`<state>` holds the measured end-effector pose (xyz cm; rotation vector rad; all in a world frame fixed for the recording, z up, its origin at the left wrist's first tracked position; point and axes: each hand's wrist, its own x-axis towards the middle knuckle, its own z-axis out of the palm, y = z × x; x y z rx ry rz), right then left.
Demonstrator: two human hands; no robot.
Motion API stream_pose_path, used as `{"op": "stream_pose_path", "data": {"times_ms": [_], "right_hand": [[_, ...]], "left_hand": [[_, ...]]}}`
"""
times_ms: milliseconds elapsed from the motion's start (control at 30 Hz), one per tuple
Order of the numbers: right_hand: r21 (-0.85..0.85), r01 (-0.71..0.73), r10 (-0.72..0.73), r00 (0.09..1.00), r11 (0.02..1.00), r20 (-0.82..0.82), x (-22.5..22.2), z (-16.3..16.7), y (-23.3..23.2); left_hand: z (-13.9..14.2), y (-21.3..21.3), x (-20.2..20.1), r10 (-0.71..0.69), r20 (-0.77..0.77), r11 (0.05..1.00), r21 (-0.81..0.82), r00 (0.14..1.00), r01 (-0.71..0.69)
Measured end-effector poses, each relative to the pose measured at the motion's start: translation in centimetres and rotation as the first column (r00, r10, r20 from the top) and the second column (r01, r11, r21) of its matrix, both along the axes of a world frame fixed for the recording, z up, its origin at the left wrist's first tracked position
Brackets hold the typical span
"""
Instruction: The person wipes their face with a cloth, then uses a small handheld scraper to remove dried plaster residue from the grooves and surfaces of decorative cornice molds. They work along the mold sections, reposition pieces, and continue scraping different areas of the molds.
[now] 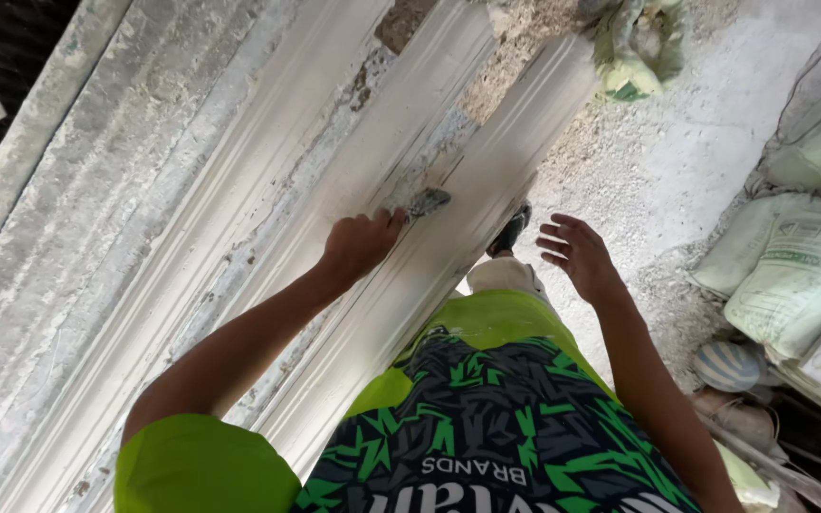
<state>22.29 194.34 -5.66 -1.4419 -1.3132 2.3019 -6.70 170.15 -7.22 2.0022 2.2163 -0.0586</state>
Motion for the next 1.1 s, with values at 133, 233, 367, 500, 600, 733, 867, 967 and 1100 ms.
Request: {"op": "stream_pose_path", "data": {"times_ms": [133,233,367,500,600,733,867,967,1100], "right_hand": [[-0.054,0.018,-0.018,1.000,0.998,0.001,-1.7,-0.5,0.5],[-0.025,-0.076,0.078,0.996,0.997,0.049,-4.3,-0.4,1.8],[0.056,-0.193,0.184,0.974,0.980,0.135,-5.5,0.0,3.6],[0.058,-0.124,0.115,0.985,0.991,0.129,-4.1,0.1,5.2],[0.032,-0.099,0.092,0.982,0.995,0.165,-2.8,-0.3,6.3],[0.038,-0.098,0.090,0.982,0.994,0.164,-0.9,-0.9,7.8],[0.090,-0.037,0.022,0.987,0.995,0.160,1.3,-1.1,9.3],[0.089,0.050,-0.062,0.989,0.995,0.136,2.8,-1.4,9.6],[0.116,0.056,-0.069,0.991,0.992,0.114,3.6,-1.6,10.0]], "left_hand": [[0.0,6.0,-0.3,0.020,0.079,0.998,0.060,0.997,-0.025],[0.7,14.3,-0.3,0.091,0.074,0.991,0.089,0.993,-0.098],[1.3,16.9,-1.0,0.122,0.156,0.988,0.070,0.980,-0.134],[1.3,16.9,-1.6,0.072,0.113,0.997,-0.028,0.991,-0.070],[0.8,20.5,-1.6,0.071,0.096,0.996,0.040,0.993,-0.075],[0.6,25.9,-1.4,0.085,0.055,0.992,0.088,0.995,-0.089],[0.7,26.7,-1.4,0.023,0.077,1.000,0.011,0.997,-0.024],[1.1,27.3,-1.3,0.006,0.036,0.999,0.047,0.999,-0.008],[1.6,29.1,-1.2,0.024,0.003,0.998,0.056,1.000,-0.024]]}}
